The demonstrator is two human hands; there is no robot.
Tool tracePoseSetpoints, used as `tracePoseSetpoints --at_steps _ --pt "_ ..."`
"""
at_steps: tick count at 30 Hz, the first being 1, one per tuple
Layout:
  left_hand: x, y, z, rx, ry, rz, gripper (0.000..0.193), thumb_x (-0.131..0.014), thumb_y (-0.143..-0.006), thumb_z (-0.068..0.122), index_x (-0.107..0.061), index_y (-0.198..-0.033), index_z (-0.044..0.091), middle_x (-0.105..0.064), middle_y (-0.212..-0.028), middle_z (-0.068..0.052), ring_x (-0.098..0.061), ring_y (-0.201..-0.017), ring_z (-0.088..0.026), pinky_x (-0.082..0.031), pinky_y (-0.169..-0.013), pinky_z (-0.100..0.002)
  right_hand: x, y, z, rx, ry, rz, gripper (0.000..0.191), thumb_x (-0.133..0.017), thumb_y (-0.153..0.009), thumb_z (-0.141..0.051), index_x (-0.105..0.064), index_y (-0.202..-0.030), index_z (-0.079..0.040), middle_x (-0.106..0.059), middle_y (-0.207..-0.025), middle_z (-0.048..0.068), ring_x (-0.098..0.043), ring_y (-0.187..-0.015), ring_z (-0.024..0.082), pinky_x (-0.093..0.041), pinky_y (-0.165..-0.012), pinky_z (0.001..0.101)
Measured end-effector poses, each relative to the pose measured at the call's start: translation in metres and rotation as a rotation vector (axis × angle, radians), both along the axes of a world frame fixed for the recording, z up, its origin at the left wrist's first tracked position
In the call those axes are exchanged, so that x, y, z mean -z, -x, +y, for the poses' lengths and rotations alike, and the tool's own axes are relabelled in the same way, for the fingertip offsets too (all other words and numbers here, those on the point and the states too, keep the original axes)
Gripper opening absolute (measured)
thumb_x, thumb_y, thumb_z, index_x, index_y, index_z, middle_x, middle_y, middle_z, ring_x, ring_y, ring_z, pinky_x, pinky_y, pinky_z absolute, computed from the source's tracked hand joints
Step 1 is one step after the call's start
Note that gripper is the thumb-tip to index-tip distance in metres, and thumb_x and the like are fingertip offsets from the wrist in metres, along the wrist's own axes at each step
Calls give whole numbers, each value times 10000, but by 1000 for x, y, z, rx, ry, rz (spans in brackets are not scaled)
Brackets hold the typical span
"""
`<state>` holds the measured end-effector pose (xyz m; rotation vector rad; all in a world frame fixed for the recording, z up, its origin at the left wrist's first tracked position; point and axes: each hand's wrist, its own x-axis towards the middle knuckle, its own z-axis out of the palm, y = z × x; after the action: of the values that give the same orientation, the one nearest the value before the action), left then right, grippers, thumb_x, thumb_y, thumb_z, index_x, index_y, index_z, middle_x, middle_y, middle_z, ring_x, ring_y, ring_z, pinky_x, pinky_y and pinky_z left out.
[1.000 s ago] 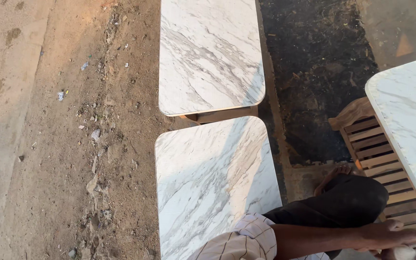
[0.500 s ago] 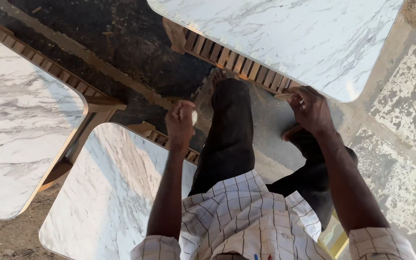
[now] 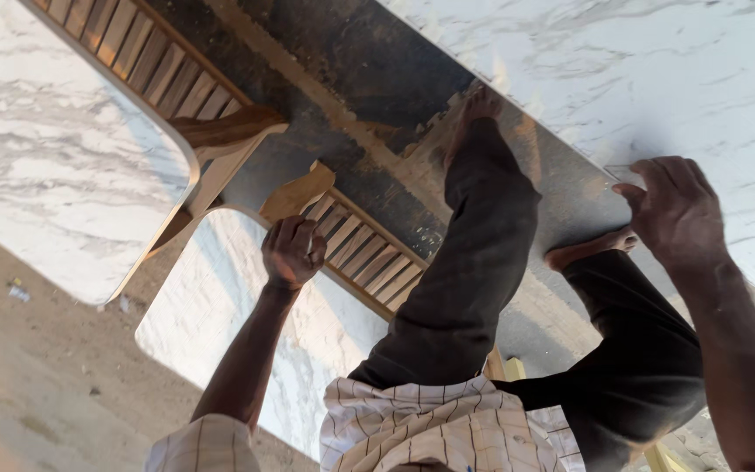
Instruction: The person sits on the ground holding a white cloth and wipes the edges of marble-veneered table tops one at a time, moving between several tables and rubbing along each edge by hand.
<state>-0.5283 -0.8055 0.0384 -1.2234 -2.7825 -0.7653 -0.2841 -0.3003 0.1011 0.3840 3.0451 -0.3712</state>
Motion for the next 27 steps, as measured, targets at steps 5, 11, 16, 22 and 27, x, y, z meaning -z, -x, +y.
tracePoseSetpoints --at_steps 5,11,16,22,27 --pt "-12 10 13 -33 54 -85 50 -671 -865 126 -642 -905 122 -617 -890 -36 -655 -793 -252 -557 -724 -416 4 2 17 37 71 -11 310 -886 -986 -193 -661 -1086 -7 -657 -1000 91 -657 -943 250 -576 -872 330" --pt "-29 13 25 1 96 -123 140 -707 -780 132 -655 -909 122 -629 -886 -34 -651 -803 -250 -539 -719 -407 3 -7 17 83 82 116 189 -842 -1004 -82 -671 -1076 -41 -666 -1017 85 -651 -969 245 -550 -884 337" --pt "-25 14 12 47 64 -188 185 -731 -847 183 -649 -1002 121 -630 -975 -40 -648 -901 -272 -535 -783 -426 -1 -4 14 312 382 120 90 -747 -1070 -35 -690 -1139 -27 -696 -1116 124 -720 -959 208 -610 -817 278" --pt "7 -4 -10 42 95 -196 204 -675 -855 243 -666 -1047 176 -637 -1007 -22 -659 -941 -254 -544 -763 -410 7 3 -3 226 34 121 171 -666 -829 109 -644 -935 -23 -659 -957 103 -665 -927 304 -576 -802 418" --pt "15 -13 -26 68 42 -158 151 -695 -921 180 -659 -1066 160 -646 -1041 -7 -672 -944 -263 -548 -764 -415 -19 -15 -22 335 307 101 147 -628 -914 88 -637 -1036 8 -655 -1035 137 -682 -955 300 -582 -798 385"
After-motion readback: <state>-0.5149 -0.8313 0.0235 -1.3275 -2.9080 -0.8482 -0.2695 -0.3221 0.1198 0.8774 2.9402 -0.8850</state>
